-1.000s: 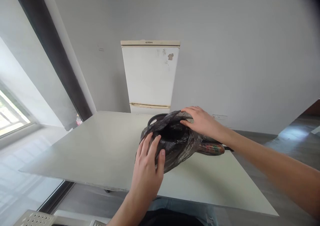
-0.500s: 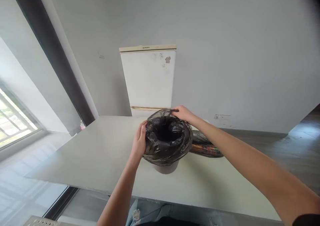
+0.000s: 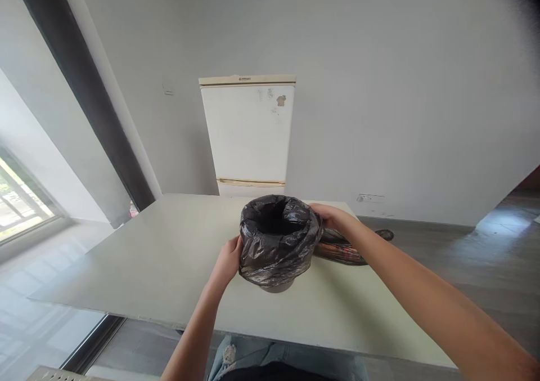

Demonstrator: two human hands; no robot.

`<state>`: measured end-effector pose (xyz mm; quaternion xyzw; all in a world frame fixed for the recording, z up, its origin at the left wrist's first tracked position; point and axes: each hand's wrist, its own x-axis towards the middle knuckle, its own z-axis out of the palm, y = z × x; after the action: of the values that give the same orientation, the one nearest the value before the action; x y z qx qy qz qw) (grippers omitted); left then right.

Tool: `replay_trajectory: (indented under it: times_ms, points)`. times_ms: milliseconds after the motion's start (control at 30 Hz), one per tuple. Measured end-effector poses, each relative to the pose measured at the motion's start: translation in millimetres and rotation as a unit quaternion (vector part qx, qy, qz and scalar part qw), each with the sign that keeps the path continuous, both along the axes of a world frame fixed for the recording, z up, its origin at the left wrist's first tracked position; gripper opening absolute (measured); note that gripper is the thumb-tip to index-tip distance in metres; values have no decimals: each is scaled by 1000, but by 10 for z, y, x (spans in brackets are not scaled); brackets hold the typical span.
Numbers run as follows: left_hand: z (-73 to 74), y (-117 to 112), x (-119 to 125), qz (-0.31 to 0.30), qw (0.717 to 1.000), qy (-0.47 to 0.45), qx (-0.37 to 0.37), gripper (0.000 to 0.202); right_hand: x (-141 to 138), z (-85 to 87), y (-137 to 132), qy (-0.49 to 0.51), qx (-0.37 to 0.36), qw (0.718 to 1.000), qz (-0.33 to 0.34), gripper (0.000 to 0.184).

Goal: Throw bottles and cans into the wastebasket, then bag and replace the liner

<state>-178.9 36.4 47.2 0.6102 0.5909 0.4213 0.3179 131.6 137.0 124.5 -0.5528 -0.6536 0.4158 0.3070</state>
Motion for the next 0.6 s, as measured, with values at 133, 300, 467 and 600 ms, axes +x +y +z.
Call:
replay_trajectory:
  times_ms: [133,300,467,600]
  points:
    - [-9,-119,-19,38,998,23,44,57,91,-102,-239,30,-7,1000,5,28]
    - [27,-385,13,73,982,-31,171,60,239,-284,-628,161,-33,986,-40,52]
    - [43,-498,97,16,993,-22,116,96,272,-605,-788,181,1,983,-35,35]
    - [17,-374,15,24,995,-5,95,69,219,-879,-626,2,166,978,-124,18]
